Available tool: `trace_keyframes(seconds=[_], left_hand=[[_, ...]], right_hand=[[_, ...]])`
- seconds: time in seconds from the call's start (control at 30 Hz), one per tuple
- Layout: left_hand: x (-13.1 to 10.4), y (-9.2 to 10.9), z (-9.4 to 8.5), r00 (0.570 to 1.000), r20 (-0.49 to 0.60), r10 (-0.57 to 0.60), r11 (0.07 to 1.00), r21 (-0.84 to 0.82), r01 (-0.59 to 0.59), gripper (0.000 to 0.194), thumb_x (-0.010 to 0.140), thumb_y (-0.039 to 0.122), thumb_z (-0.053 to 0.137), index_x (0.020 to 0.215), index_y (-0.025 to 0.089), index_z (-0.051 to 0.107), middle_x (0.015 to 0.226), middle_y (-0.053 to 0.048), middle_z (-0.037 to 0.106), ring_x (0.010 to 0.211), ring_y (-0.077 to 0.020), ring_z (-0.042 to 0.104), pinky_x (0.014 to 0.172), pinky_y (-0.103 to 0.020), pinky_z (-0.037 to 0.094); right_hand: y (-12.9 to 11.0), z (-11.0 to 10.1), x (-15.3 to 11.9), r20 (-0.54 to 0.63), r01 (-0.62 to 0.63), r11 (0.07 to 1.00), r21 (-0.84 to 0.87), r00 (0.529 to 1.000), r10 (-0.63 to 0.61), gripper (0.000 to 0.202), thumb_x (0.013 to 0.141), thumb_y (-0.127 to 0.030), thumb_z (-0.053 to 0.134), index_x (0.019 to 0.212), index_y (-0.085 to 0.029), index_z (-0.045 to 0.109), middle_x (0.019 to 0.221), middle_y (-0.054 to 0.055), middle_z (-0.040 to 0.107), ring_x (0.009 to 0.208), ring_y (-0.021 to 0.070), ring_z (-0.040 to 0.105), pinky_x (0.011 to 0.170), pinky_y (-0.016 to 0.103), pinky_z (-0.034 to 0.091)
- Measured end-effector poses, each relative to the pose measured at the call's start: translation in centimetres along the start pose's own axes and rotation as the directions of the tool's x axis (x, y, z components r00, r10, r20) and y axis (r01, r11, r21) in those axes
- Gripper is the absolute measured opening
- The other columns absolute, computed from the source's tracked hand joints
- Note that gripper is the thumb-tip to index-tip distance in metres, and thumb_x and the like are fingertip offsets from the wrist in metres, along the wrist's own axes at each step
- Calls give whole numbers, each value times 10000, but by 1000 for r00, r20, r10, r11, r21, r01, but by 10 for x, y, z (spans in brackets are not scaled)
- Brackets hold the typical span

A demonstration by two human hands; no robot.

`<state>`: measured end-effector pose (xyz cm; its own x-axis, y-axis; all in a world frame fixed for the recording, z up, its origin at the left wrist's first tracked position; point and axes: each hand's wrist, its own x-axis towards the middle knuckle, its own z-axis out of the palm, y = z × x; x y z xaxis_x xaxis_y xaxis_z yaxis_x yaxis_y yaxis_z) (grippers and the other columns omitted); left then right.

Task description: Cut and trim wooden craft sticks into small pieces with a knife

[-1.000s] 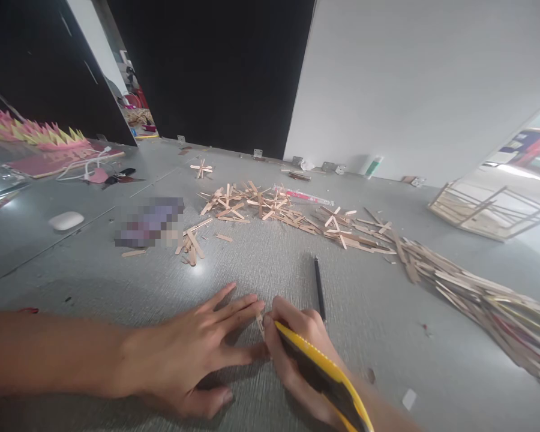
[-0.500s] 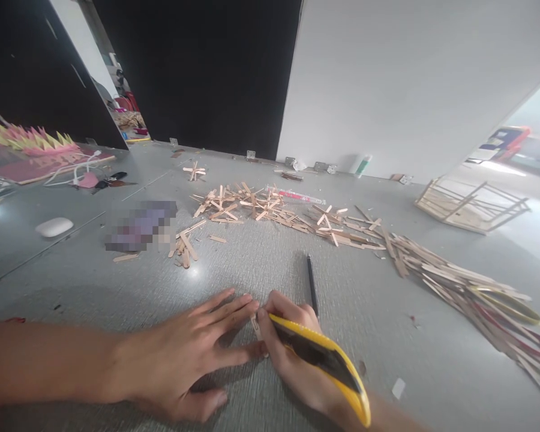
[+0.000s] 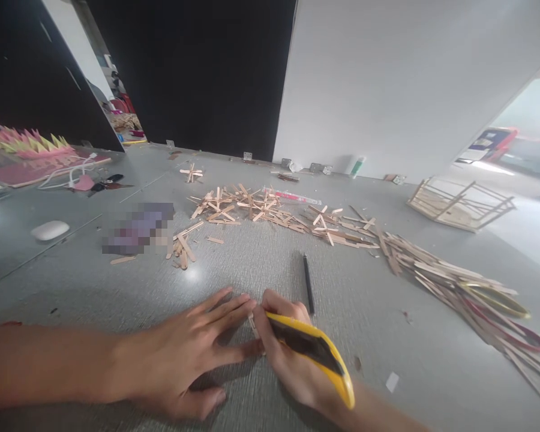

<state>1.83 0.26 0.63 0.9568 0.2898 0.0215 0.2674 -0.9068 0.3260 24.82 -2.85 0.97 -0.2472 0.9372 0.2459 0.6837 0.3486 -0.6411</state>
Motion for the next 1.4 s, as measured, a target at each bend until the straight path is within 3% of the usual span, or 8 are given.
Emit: trace_keyframes(seconds=[0.13,0.23,0.43,0.63,0.8,1.07,1.4], left_hand=[[0,0,0,1000,-9,-8,1000,29,8,746,1015,530,492,1654,285,194,1698,-166,202,1545,-434,219,1197,-749,163],[1,2,-2,1000,-2,-15,999,32,15,730,1025,536,464,1654,281,196,1688,-180,228,1540,-437,234,1177,-779,151],[2,3,-6,998,43,-34,999,23,33,720,1034,537,444,1655,290,176,1689,-201,210,1553,-421,198,1175,-797,88],[1,2,-5,1000,21,-19,1000,-21,20,701,1032,504,475,1646,281,221,1688,-218,145,1542,-453,193,1159,-809,78],[1,2,-4,999,39,-22,1000,-11,23,714,1037,512,463,1653,276,189,1687,-228,121,1546,-445,164,1174,-789,108],[-3,0,1,1000,9,-9,1000,-18,10,738,1022,493,507,1654,281,192,1716,-147,76,1561,-398,140,1270,-626,128],[-2,0,0,1000,3,-8,1000,-4,8,743,1019,502,507,1655,276,195,1706,-177,137,1559,-396,157,1269,-622,135]], right_hand=[[5,5,-1,85,-83,997,-3,993,83,381,1050,-442,340,704,-283,337,649,-17,510,607,204,559,593,384,531],[6,5,-1,97,-60,998,-5,993,60,352,1045,-423,324,725,-288,380,676,-8,528,634,216,586,649,414,546],[10,7,-5,86,-40,999,-1,996,39,375,1066,-414,340,720,-272,363,638,-37,487,600,185,550,648,375,494],[12,8,-6,130,-46,999,6,990,45,403,1082,-418,329,709,-266,326,610,-48,439,559,166,490,628,366,442],[13,8,-6,151,-42,999,27,988,37,403,1084,-415,316,707,-271,306,600,-48,411,544,171,481,614,371,423],[13,10,-6,69,-53,989,140,997,44,415,1069,-433,373,696,-256,331,586,-66,404,515,128,443,563,318,367],[7,5,0,123,-125,992,32,985,120,430,1049,-507,334,716,-250,420,665,-18,551,640,162,557,666,342,480]])
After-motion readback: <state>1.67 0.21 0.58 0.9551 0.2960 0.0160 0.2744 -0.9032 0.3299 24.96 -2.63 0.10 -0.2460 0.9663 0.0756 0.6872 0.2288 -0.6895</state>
